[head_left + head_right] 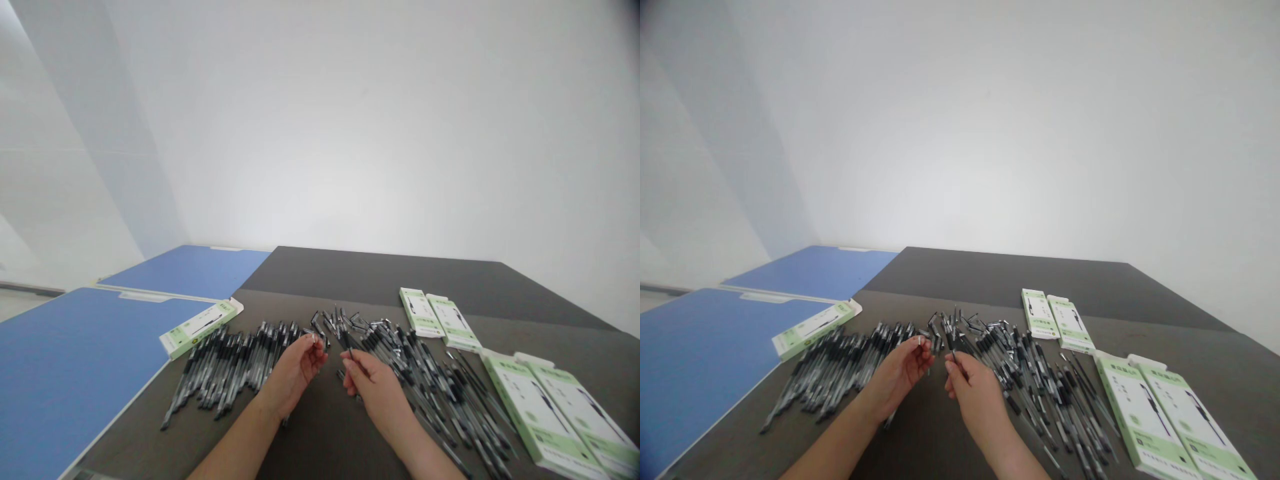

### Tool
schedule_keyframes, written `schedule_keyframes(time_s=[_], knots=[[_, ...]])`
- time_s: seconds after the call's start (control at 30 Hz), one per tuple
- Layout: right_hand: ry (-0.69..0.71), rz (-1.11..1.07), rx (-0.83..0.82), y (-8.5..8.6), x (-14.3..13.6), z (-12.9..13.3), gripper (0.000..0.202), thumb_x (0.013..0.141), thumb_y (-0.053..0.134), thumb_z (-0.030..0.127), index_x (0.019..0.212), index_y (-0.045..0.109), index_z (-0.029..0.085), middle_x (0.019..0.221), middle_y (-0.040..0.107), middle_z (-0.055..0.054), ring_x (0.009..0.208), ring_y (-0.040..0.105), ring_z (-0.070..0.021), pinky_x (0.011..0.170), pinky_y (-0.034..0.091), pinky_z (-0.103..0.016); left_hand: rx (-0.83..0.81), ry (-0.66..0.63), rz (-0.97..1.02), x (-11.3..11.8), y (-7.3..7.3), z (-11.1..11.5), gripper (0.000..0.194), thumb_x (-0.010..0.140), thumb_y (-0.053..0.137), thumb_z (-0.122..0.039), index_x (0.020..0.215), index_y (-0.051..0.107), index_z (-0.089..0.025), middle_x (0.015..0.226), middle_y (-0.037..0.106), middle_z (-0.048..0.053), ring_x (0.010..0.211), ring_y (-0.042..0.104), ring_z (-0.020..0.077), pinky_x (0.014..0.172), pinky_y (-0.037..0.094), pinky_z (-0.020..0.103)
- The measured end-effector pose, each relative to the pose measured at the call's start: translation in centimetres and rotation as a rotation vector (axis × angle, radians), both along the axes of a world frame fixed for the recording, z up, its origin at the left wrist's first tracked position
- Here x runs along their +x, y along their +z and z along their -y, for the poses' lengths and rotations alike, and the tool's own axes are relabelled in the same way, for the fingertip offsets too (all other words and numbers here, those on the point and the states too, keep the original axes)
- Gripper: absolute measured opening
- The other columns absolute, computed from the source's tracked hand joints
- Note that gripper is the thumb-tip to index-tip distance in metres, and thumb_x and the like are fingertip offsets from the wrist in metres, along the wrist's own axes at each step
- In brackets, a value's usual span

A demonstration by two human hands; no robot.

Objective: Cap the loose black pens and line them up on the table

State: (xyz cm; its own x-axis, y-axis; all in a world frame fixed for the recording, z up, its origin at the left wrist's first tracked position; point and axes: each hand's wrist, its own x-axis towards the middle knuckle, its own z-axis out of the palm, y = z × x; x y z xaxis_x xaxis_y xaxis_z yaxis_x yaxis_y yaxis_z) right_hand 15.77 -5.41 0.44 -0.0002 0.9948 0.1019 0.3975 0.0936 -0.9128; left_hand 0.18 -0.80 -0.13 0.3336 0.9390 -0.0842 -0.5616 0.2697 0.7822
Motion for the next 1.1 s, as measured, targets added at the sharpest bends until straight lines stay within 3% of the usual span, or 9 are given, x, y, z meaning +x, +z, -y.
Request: schedule_keyframes(time_s=[0.1,0.37,0.57,0.7,0.9,1.03,1.1], knots=[[0.029,0.027,-0.017,-0.5,-0.3,0.2,0.027,0.083,0.041,0.036,0.093,0.059,0.018,0.058,0.06,0.002,0.053,0.057,-0.0136,0.051,0.041,-0.022,-0.064,0.014,0.103,-0.4,0.0,-0.1,0.01,0.077,0.059,-0.026,0.077,0.063,-0.017,0.08,0.06,0.001,0.072,0.057,0.01,0.078,0.047,0.026],[0.129,0.278,-0.009,-0.8,-1.2,0.8,0.021,0.084,0.041,0.028,0.081,0.06,0.022,0.058,0.061,0.004,0.053,0.056,-0.0119,0.05,0.034,-0.02,-0.093,0.017,0.173,-0.4,-0.2,0.2,0.009,0.08,0.058,-0.026,0.084,0.061,-0.018,0.086,0.063,0.002,0.071,0.058,0.0093,0.071,0.048,0.023],[0.13,0.333,-0.005,-1.0,-1.2,0.8,0.02,0.085,0.041,0.028,0.078,0.059,0.023,0.059,0.061,0.004,0.056,0.056,-0.0119,0.05,0.032,-0.02,-0.064,0.012,0.121,-0.2,0.0,0.4,0.01,0.079,0.058,-0.028,0.084,0.06,-0.019,0.088,0.061,0.001,0.076,0.058,0.0111,0.072,0.045,0.024],[0.126,0.338,-0.001,-0.9,-1.1,0.7,0.019,0.085,0.042,0.027,0.078,0.059,0.022,0.059,0.06,0.004,0.056,0.055,-0.0121,0.051,0.031,-0.02,0.027,0.032,-0.035,0.1,0.2,0.8,0.011,0.076,0.062,-0.029,0.082,0.059,-0.02,0.085,0.059,0.0,0.076,0.055,0.011,0.072,0.042,0.022],[0.107,0.246,0.042,-1.2,-1.1,0.6,0.023,0.086,0.038,0.028,0.076,0.057,0.021,0.059,0.056,0.002,0.057,0.052,-0.013,0.054,0.032,-0.023,0.191,0.107,-0.273,0.2,0.5,1.0,0.014,0.074,0.063,-0.031,0.079,0.06,-0.018,0.079,0.058,-0.001,0.076,0.052,0.0119,0.075,0.038,0.023],[0.059,-0.016,0.011,-1.5,-1.3,0.4,0.024,0.085,0.039,0.031,0.099,0.055,0.019,0.062,0.052,0.003,0.058,0.051,-0.0139,0.054,0.036,-0.024,0.22,0.103,-0.307,-0.1,0.3,0.8,0.015,0.076,0.06,-0.03,0.081,0.06,-0.017,0.08,0.058,0.001,0.077,0.051,0.0126,0.075,0.038,0.024],[0.021,-0.091,-0.007,-1.4,-1.3,0.4,0.024,0.083,0.043,0.032,0.099,0.055,0.019,0.061,0.05,0.003,0.058,0.05,-0.0138,0.054,0.036,-0.024,0.23,0.109,-0.33,-0.2,0.2,0.7,0.015,0.076,0.061,-0.03,0.082,0.061,-0.017,0.08,0.058,0.001,0.076,0.051,0.0127,0.074,0.039,0.023]])
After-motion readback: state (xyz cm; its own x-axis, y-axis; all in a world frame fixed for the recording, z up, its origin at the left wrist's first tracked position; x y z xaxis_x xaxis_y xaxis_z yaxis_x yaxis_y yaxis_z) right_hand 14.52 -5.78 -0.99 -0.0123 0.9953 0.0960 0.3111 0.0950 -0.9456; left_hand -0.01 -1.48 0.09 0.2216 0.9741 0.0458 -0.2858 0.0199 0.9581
